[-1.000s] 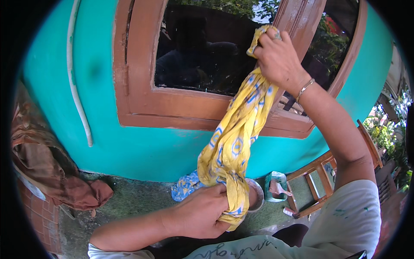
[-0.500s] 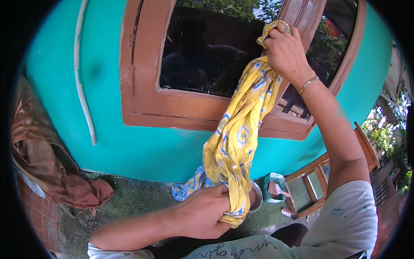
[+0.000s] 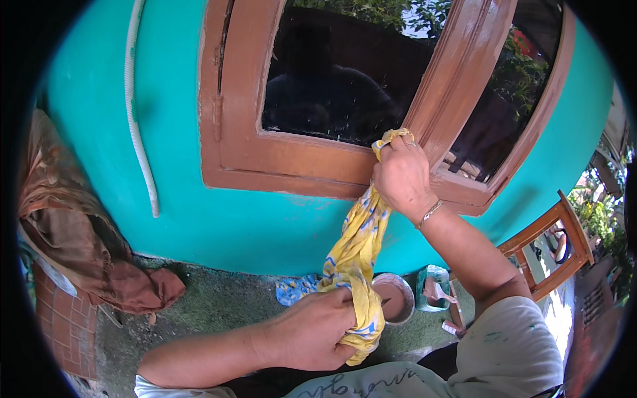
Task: The person wipes down a wooden window frame with a yellow cloth before applying brown paint to the wood using a paintbrush.
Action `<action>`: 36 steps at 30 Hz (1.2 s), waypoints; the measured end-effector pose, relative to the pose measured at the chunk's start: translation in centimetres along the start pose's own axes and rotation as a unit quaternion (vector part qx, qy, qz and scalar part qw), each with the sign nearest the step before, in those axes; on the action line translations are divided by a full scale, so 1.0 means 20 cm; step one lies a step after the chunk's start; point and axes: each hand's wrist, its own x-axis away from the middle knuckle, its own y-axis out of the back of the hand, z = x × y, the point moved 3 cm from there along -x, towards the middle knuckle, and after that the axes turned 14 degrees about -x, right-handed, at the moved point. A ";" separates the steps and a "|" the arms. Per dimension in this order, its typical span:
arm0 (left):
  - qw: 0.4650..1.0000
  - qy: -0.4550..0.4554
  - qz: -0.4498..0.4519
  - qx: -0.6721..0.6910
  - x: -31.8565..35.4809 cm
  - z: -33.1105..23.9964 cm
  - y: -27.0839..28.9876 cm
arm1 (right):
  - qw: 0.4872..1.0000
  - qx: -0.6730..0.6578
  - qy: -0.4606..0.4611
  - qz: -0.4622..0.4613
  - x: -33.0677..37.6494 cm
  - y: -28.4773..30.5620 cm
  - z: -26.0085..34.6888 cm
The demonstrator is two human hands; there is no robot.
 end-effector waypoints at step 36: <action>0.999 -0.029 -0.011 -0.037 -0.06 -0.12 0.01 | 0.996 -0.002 0.092 0.006 -0.06 -0.04 0.18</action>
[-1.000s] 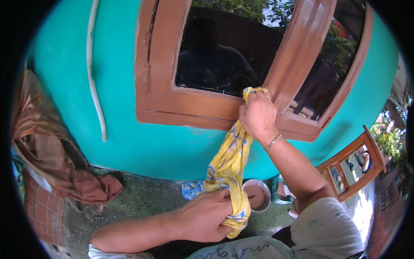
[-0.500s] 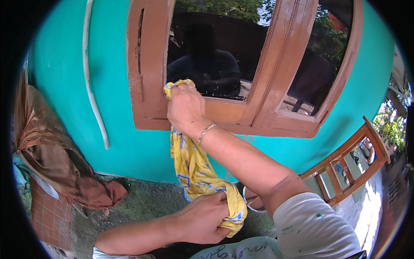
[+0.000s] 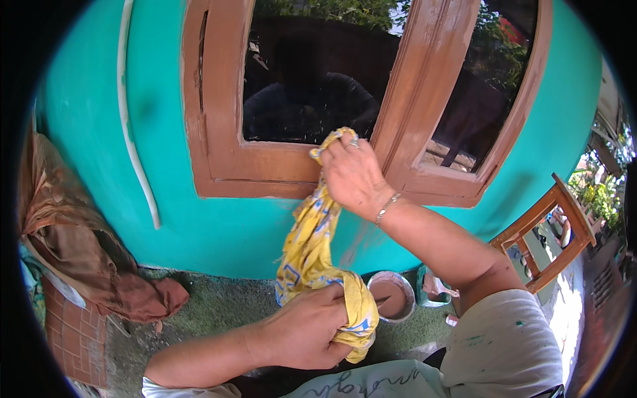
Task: The person wipes down a wooden window frame with a yellow cloth before applying brown paint to the wood using a paintbrush.
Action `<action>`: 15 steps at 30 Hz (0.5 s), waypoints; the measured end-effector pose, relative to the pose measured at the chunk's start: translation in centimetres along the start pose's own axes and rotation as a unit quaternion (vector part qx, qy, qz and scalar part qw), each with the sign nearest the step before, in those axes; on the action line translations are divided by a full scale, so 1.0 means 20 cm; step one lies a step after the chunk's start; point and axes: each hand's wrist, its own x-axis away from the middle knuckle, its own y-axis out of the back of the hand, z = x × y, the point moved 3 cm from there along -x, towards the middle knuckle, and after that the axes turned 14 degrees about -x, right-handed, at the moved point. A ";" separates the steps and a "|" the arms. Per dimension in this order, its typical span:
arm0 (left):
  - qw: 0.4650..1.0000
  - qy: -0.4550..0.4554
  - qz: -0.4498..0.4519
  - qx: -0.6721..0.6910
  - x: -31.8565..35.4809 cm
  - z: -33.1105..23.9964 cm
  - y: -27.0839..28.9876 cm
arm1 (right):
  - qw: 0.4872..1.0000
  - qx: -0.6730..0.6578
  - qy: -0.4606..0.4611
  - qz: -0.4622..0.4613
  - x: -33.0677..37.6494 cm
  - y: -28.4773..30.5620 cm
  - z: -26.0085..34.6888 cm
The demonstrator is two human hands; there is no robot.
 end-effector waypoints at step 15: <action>1.000 -0.014 0.015 0.023 -0.10 0.02 -0.07 | 0.936 0.292 0.029 -0.195 -0.13 0.71 -0.52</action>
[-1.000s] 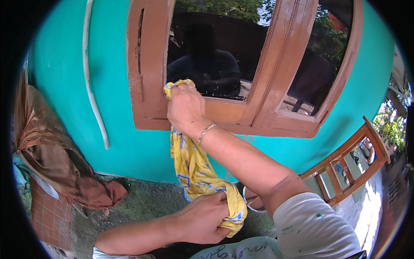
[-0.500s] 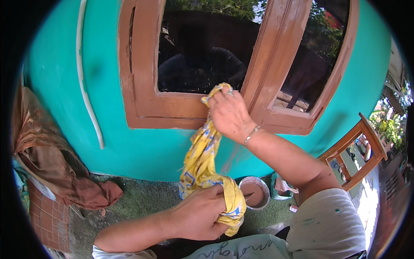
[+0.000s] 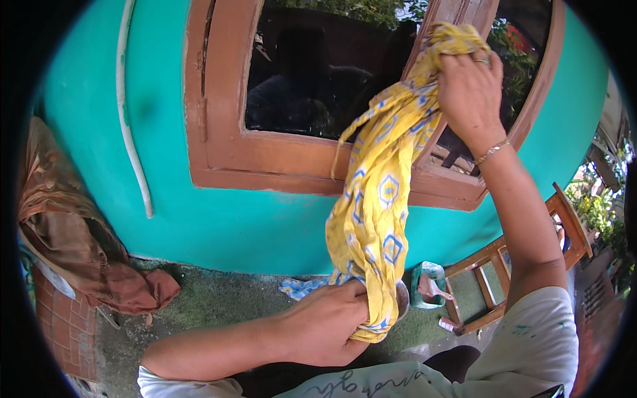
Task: The person wipes down a wooden window frame with a yellow cloth before applying brown paint to the wood using a paintbrush.
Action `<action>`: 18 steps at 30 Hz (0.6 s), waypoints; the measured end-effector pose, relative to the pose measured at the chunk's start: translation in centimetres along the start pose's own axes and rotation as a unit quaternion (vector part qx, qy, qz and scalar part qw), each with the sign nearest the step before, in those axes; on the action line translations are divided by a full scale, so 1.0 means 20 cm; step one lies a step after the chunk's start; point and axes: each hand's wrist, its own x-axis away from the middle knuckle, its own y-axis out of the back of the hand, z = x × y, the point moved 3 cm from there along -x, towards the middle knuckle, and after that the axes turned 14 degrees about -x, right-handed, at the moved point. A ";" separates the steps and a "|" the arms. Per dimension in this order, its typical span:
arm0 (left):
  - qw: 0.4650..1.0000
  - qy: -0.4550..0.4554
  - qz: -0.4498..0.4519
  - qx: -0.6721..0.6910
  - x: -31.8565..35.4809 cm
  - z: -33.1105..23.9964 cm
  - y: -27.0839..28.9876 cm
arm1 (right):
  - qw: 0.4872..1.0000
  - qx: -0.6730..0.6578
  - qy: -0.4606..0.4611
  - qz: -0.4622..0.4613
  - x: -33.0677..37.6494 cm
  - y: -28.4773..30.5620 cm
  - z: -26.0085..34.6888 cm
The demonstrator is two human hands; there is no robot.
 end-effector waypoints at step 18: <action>1.000 0.017 0.007 0.015 0.04 0.11 -0.04 | 0.941 -0.332 -0.063 0.029 0.22 -0.31 0.73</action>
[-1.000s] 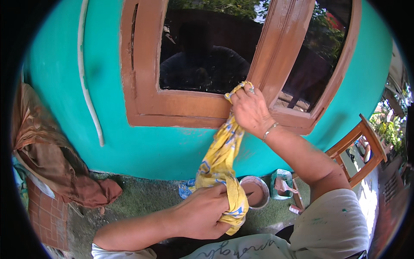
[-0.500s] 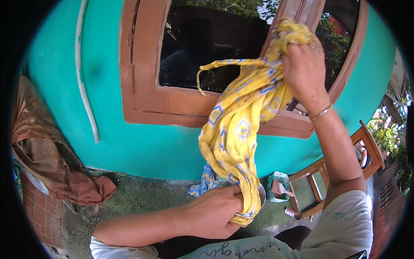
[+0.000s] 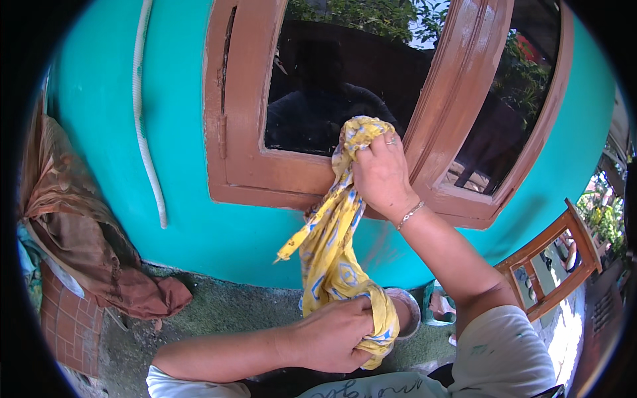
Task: The person wipes down a wooden window frame with a yellow cloth before applying brown paint to the wood using a paintbrush.
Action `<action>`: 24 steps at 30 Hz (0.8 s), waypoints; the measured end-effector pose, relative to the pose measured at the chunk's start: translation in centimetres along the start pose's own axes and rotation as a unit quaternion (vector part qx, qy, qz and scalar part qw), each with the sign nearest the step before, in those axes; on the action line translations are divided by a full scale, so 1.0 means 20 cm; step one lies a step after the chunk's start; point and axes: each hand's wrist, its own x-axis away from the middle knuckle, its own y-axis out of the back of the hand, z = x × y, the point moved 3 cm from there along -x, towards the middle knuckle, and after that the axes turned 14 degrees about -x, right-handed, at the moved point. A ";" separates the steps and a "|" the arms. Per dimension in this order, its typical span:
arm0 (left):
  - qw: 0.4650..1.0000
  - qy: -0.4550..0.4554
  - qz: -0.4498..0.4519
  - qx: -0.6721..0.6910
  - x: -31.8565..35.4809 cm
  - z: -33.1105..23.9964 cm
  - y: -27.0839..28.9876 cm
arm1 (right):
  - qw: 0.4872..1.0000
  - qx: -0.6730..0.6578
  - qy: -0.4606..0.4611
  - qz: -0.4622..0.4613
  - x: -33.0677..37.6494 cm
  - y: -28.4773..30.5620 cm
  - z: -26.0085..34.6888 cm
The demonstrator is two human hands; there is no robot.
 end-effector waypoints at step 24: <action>1.000 0.009 -0.005 -0.018 0.07 -0.02 0.10 | 0.994 0.032 0.090 -0.046 -0.33 0.15 -0.16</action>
